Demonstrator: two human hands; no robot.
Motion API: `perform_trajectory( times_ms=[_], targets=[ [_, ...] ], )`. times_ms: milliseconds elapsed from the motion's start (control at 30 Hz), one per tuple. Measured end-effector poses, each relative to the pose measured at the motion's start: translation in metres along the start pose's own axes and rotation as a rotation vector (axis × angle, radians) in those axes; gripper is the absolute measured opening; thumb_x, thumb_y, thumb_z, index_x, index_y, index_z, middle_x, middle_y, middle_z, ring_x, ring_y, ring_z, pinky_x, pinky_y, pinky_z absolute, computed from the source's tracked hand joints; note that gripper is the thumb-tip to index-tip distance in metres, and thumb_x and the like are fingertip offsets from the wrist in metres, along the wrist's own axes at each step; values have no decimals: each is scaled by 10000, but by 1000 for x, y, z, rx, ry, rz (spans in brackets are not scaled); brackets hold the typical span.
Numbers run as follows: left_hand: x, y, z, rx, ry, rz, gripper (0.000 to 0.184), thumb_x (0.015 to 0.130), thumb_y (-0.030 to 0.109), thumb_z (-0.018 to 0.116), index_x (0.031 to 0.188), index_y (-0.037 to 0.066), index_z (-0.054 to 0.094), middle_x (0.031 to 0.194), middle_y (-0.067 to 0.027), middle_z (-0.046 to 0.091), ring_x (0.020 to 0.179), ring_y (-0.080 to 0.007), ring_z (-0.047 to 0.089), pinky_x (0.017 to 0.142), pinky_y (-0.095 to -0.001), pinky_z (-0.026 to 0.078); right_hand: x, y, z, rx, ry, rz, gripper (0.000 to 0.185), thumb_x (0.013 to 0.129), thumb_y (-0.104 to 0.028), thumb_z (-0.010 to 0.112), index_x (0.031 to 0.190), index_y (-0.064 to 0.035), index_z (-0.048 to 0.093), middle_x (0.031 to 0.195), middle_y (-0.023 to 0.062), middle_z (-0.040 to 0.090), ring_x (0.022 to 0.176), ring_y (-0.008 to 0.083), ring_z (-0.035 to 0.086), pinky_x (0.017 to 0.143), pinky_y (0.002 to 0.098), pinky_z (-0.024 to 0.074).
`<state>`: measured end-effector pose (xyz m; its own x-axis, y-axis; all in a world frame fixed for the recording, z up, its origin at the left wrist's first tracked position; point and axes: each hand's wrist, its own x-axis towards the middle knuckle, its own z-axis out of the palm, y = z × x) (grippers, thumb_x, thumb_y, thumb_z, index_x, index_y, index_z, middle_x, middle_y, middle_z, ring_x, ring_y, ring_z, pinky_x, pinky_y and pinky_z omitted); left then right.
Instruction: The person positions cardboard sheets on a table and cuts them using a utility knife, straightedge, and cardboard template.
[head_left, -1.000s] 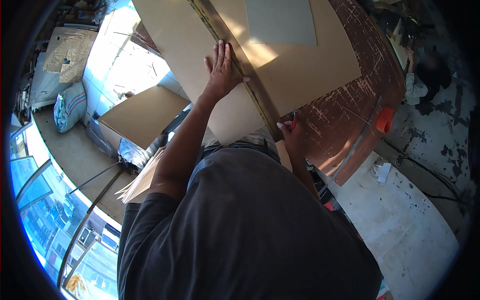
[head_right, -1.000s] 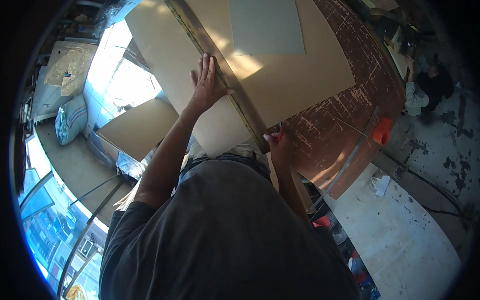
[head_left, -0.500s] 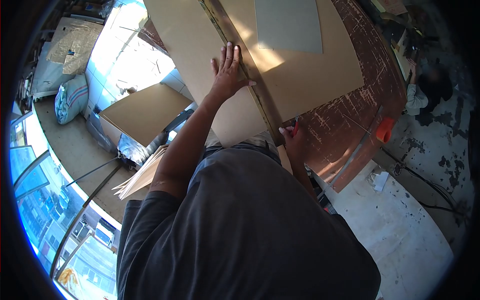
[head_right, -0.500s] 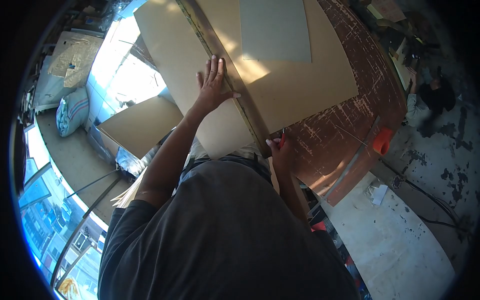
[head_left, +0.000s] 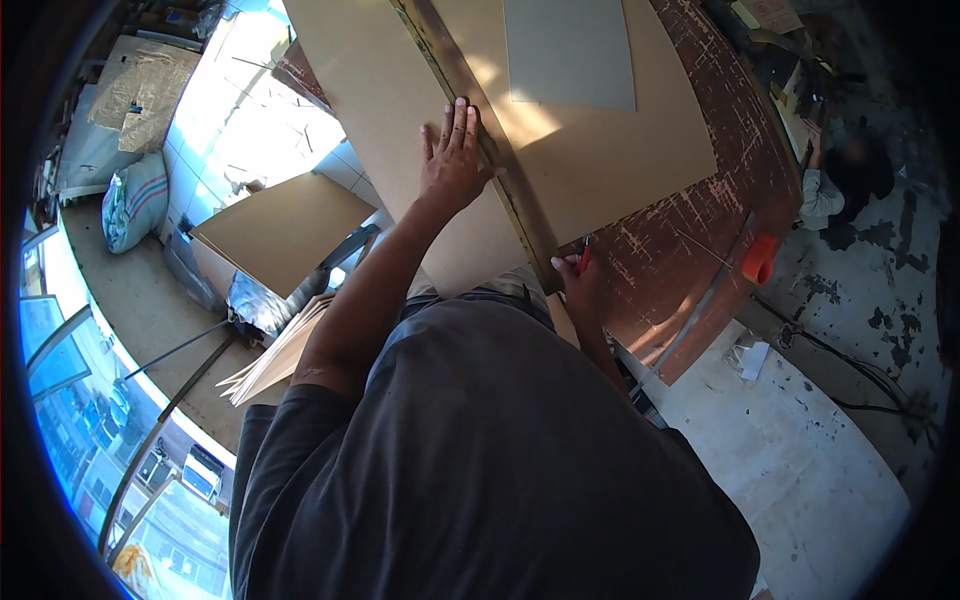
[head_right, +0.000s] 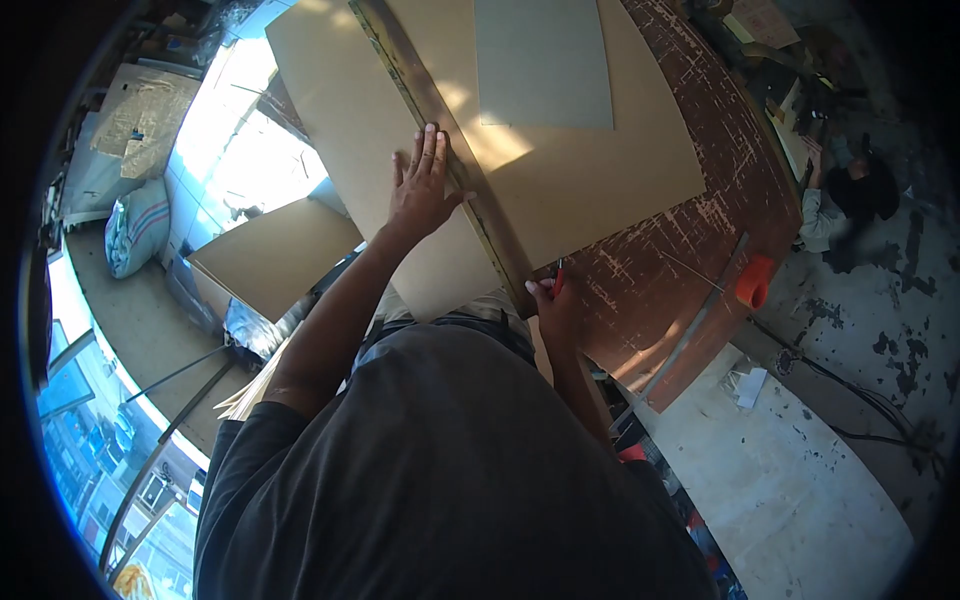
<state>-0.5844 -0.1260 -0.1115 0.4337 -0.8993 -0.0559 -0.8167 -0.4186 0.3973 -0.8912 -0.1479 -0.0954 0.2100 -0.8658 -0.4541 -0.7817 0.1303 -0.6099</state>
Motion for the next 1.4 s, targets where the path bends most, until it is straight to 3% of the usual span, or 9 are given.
perform_trajectory(
  times_ms=[200,333,433,500,533,667,800,1000,1400],
  targets=[
    [5,22,-30,1,-270,-111,1430,617,603,864,1571,-46,18,1666,-206,-38,1550,-348,-26,1195,-647,54,-2,-11,-3,12,4,-52,317,825,-263,824,893,-11,643,754,46,624,698,157,588,683,332,488],
    [8,28,-26,36,-290,-137,1489,592,620,871,1563,-48,-39,1656,-228,-73,1541,-371,-65,1193,-655,57,-4,-17,-11,-15,-49,-50,344,831,-269,823,940,-9,625,757,55,622,697,174,592,690,340,491],
    [11,30,-29,65,-334,-174,1506,585,613,879,1560,-53,-56,1654,-227,-98,1538,-380,-82,1194,-654,53,10,0,-3,20,61,-267,329,902,-271,755,1012,-10,589,758,66,620,689,202,597,688,360,496],
    [11,30,-27,50,-340,-164,1514,585,605,882,1557,-53,-74,1651,-225,-124,1536,-385,-87,1194,-653,57,16,-40,-11,-75,174,-409,372,973,-330,652,1096,4,542,877,157,661,827,330,677,720,432,516],
    [13,31,-27,50,-367,-171,1515,593,587,889,1551,-63,-89,1645,-235,-145,1535,-389,-92,1193,-653,63,25,-54,-12,-76,173,-414,372,973,-330,652,1096,4,542,877,157,661,827,330,677,720,432,516],
    [17,36,-27,81,-395,-210,1512,595,564,901,1545,-78,-86,1640,-249,-148,1531,-406,-92,1204,-629,68,76,-125,0,-92,-107,-439,284,1050,-297,484,1075,-15,488,866,241,666,823,477,658,703,534,505],
    [22,39,-22,101,-381,-239,1505,583,517,926,1545,-86,-62,1641,-260,-118,1528,-429,-68,1230,-561,80,125,-185,38,-538,-86,-526,388,1048,-369,454,1066,14,510,891,273,678,840,469,670,731,538,534],
    [22,40,-28,75,-399,-250,1496,574,489,941,1549,-82,-39,1642,-268,-83,1528,-432,-45,1239,-532,97,158,-239,74,-525,-220,-620,519,1046,-439,400,1068,35,608,970,291,685,946,459,666,832,521,535],
    [21,39,-26,56,-391,-262,1514,552,485,948,1553,-74,-41,1649,-240,-88,1531,-419,-55,1241,-525,112,162,-247,82,-513,-339,-565,498,1035,-419,439,1078,45,617,1087,293,663,1043,459,634,910,508,494]
  ],
)
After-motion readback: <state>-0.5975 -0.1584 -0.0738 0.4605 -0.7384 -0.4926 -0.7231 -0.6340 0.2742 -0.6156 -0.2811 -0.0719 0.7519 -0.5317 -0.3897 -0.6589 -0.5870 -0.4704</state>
